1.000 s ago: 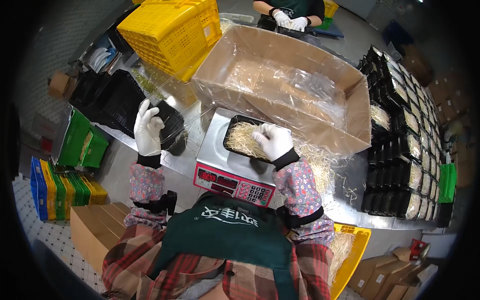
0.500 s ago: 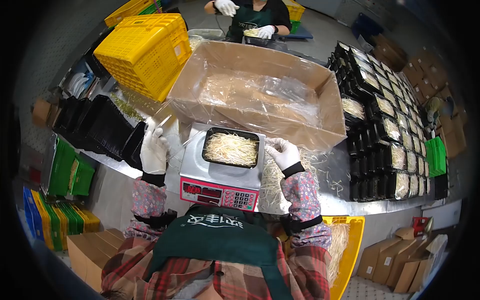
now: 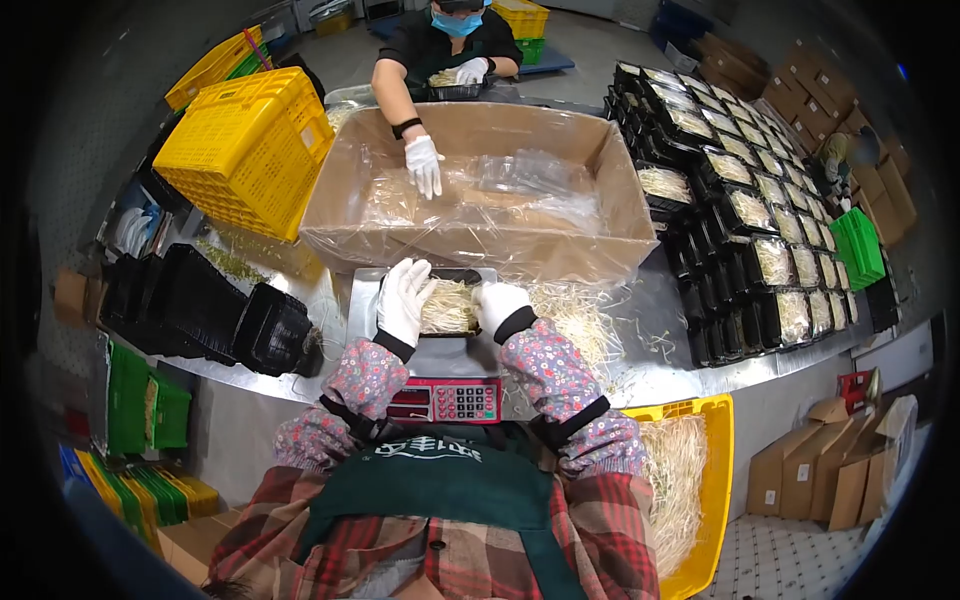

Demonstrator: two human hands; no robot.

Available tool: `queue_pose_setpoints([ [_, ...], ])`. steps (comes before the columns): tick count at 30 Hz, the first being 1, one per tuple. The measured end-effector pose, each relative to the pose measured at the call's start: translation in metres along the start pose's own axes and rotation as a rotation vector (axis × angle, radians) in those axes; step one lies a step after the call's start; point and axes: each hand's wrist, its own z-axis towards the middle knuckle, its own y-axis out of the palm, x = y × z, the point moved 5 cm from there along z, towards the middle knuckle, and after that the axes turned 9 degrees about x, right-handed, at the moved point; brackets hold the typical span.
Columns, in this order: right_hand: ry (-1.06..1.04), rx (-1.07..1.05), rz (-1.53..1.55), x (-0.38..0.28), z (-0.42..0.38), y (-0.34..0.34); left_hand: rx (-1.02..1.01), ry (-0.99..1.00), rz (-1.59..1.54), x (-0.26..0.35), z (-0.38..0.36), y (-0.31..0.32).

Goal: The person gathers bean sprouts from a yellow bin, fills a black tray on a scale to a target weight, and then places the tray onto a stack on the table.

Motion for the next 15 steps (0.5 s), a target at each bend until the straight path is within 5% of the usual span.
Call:
queue_pose_setpoints([
  [8, 0.104, 0.298, 0.31, 0.06, -0.028, -0.084, -0.019, -0.056, -0.139, 0.027, -0.009, 0.002],
  [10, 0.352, 0.113, 0.291, 0.104, -0.042, -0.058, -0.025, -0.053, -0.244, 0.055, -0.01, -0.002],
  [12, 0.335, -0.072, -0.045, 0.124, -0.048, -0.034, -0.004, 0.021, -0.226, 0.082, -0.007, -0.012],
  [15, 0.302, 0.114, 0.207, 0.085, -0.032, -0.033, -0.035, 0.036, -0.254, 0.1, -0.004, -0.019],
])
